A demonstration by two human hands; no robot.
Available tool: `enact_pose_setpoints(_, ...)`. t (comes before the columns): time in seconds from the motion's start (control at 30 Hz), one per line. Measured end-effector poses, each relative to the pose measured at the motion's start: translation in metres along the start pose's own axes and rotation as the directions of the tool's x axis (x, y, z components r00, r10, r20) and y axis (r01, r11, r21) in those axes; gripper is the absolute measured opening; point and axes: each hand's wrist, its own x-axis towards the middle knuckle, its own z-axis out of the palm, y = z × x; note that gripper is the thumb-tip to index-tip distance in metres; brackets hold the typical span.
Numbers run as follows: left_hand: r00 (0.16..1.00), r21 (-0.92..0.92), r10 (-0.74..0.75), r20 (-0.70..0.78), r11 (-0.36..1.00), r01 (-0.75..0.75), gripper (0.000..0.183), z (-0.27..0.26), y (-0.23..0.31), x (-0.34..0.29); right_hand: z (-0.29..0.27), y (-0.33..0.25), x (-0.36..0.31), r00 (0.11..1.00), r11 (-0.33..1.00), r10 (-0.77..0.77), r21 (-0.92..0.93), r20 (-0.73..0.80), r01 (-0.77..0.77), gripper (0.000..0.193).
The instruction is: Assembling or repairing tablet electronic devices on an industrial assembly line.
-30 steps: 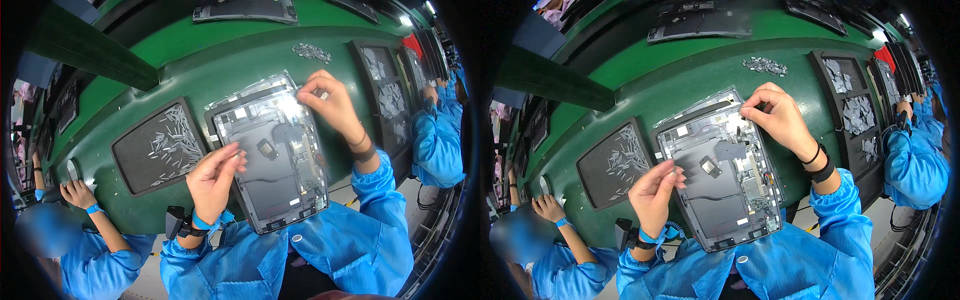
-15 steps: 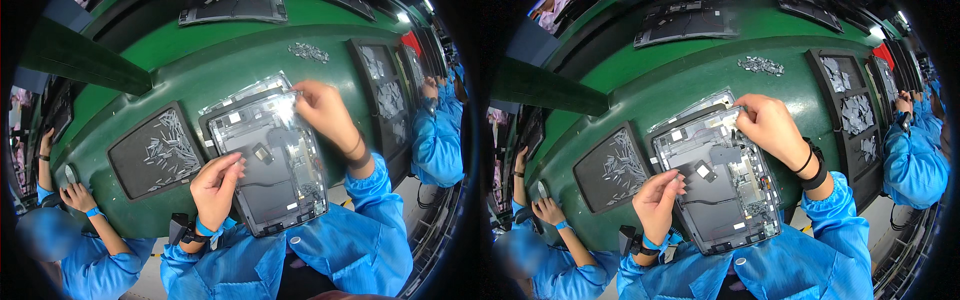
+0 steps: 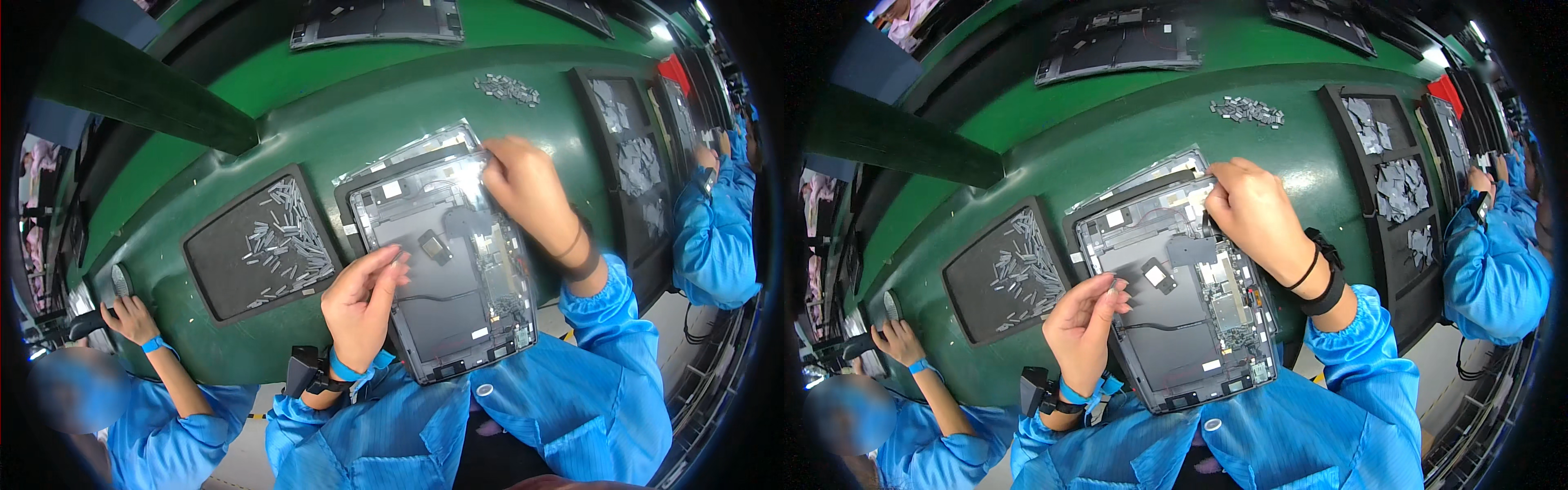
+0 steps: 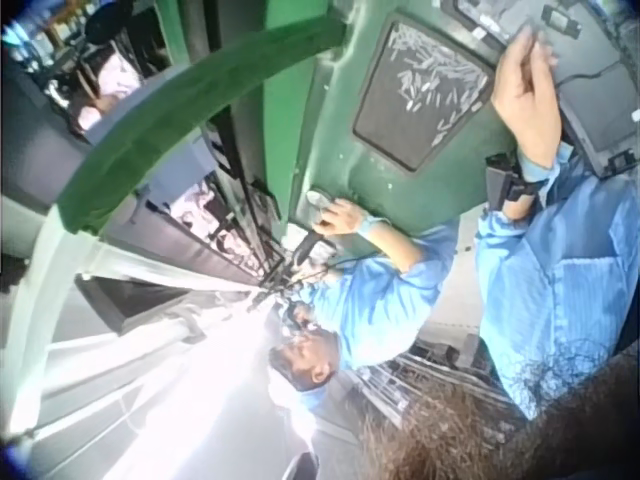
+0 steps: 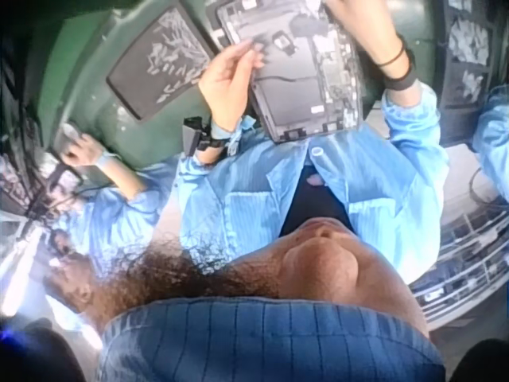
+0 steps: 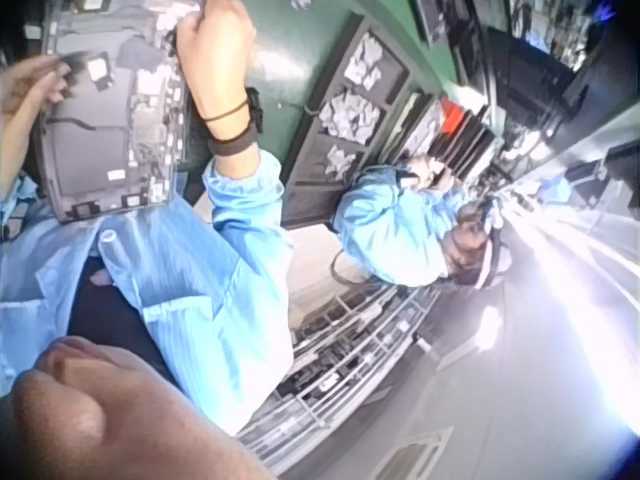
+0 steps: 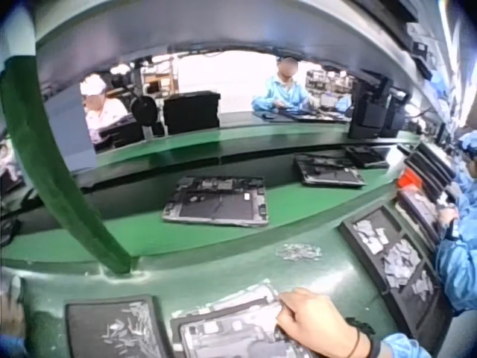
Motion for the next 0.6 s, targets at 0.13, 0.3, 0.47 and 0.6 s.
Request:
enact_pose_setpoints(0.13, 0.999, -0.077, -0.045, 0.019, 0.996, 0.046, 0.030, 0.003, 0.007, 0.001, -0.008, 0.003, -0.006, 0.998, 0.985, 0.034, 0.168, 0.054, -0.042, 0.023)
enact_pose_setpoints(0.3, 0.996, -0.188, -0.015, 0.089, 0.982, 0.031, 0.039, 0.015, 0.021, 0.006, -0.039, -0.033, -0.012, 0.979, 0.989, -0.019, 0.141, -0.204, 0.048, 0.025)
enact_pose_setpoints(0.47, 0.990, -0.167, 0.015, 0.140, 0.986, 0.008, 0.046, 0.031, 0.040, 0.008, -0.045, -0.065, -0.029, 0.996, 0.823, -0.068, 0.567, 0.051, 0.027, 0.015)
enact_pose_setpoints(0.6, 0.974, 0.033, 0.116, 0.197, 0.992, -0.124, 0.048, 0.035, 0.047, 0.010, -0.045, -0.069, -0.036, 0.998, 0.785, -0.047, 0.619, 0.036, 0.014, 0.014)
